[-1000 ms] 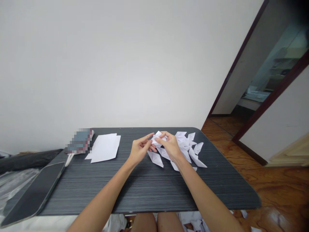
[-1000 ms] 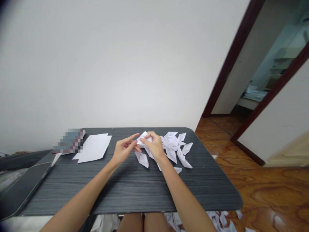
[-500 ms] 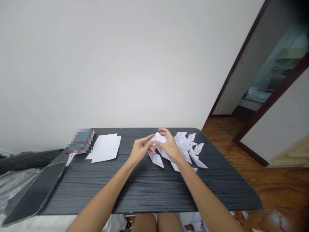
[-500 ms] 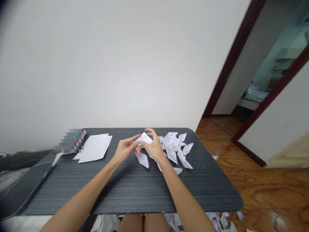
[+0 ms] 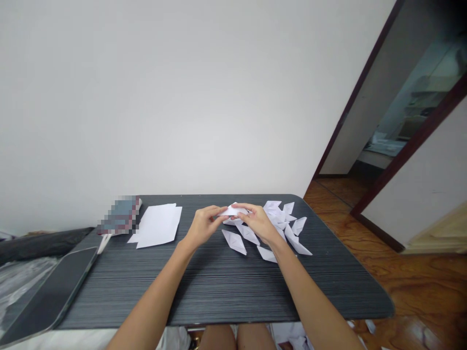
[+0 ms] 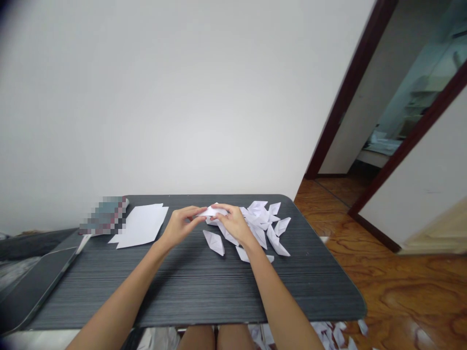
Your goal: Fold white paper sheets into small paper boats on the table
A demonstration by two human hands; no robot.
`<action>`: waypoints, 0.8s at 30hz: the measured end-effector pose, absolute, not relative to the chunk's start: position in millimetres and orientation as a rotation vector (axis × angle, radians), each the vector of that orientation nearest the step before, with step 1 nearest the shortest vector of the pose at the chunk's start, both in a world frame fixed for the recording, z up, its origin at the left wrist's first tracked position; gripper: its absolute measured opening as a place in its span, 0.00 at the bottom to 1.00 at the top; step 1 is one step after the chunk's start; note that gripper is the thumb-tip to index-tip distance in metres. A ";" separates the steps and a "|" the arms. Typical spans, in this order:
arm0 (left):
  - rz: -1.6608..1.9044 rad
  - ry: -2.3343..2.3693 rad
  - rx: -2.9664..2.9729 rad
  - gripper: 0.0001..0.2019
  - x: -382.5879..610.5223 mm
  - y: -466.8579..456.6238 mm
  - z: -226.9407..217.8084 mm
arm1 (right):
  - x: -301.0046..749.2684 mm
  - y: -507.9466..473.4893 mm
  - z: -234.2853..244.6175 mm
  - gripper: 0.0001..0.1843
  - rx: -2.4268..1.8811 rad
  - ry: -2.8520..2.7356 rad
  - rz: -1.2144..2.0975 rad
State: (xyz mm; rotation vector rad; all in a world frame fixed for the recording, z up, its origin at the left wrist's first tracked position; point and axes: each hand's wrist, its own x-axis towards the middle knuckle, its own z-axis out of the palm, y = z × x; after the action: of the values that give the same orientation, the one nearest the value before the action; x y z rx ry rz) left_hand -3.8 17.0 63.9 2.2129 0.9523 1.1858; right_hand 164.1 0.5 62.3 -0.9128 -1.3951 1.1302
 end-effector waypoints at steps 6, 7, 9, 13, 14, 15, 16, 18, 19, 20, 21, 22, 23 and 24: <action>1.361 0.960 2.265 0.10 -0.7 14.9 65.0 | 161.2 0.1 65.2 0.23 -0.839 -1.381 1.016; 1.383 0.958 2.249 0.10 0.1 14.1 65.2 | 160.7 -0.4 65.7 0.24 -0.825 -1.362 1.017; 1.407 0.957 2.213 0.09 1.3 12.3 65.6 | 159.5 -1.7 66.7 0.26 -0.793 -1.340 1.033; 1.387 0.945 2.106 0.10 3.1 8.8 65.1 | 156.9 -3.8 67.3 0.27 -0.758 -1.342 1.038; 1.378 0.938 2.080 0.10 3.8 8.1 64.9 | 156.3 -4.0 67.2 0.25 -0.761 -1.342 1.024; 1.370 0.933 2.059 0.11 4.5 7.6 64.6 | 155.8 -4.1 67.1 0.23 -0.767 -1.342 1.009; 1.362 0.931 2.046 0.11 5.2 7.1 64.4 | 155.4 -4.2 67.0 0.22 -0.772 -1.346 0.997; 1.355 0.933 2.040 0.11 6.4 6.3 63.9 | 155.0 -4.4 67.0 0.21 -0.778 -1.358 0.986; 1.356 0.935 2.046 0.11 6.7 6.2 63.4 | 155.0 -4.6 67.2 0.21 -0.776 -1.363 0.987; 1.358 0.935 2.055 0.11 6.7 6.1 62.7 | 155.0 -4.8 67.5 0.22 -0.768 -1.366 0.994; 1.364 0.939 2.067 0.11 6.6 6.3 61.7 | 155.0 -5.0 67.8 0.22 -0.754 -1.368 1.005; 1.379 0.952 2.085 0.11 6.4 6.6 60.5 | 154.9 -5.2 68.0 0.23 -0.738 -1.371 1.016; 1.406 0.976 2.106 0.10 6.1 7.2 59.4 | 154.7 -5.3 68.2 0.24 -0.723 -1.371 1.022; 1.438 1.007 2.130 0.10 5.9 7.8 58.5 | 154.3 -5.2 68.3 0.24 -0.713 -1.363 1.019</action>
State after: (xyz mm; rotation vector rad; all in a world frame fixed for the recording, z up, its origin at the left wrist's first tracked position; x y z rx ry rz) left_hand 5.9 7.8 58.5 2.1296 1.0073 1.4381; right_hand 154.3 -5.2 68.3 -0.7135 -1.3632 1.0194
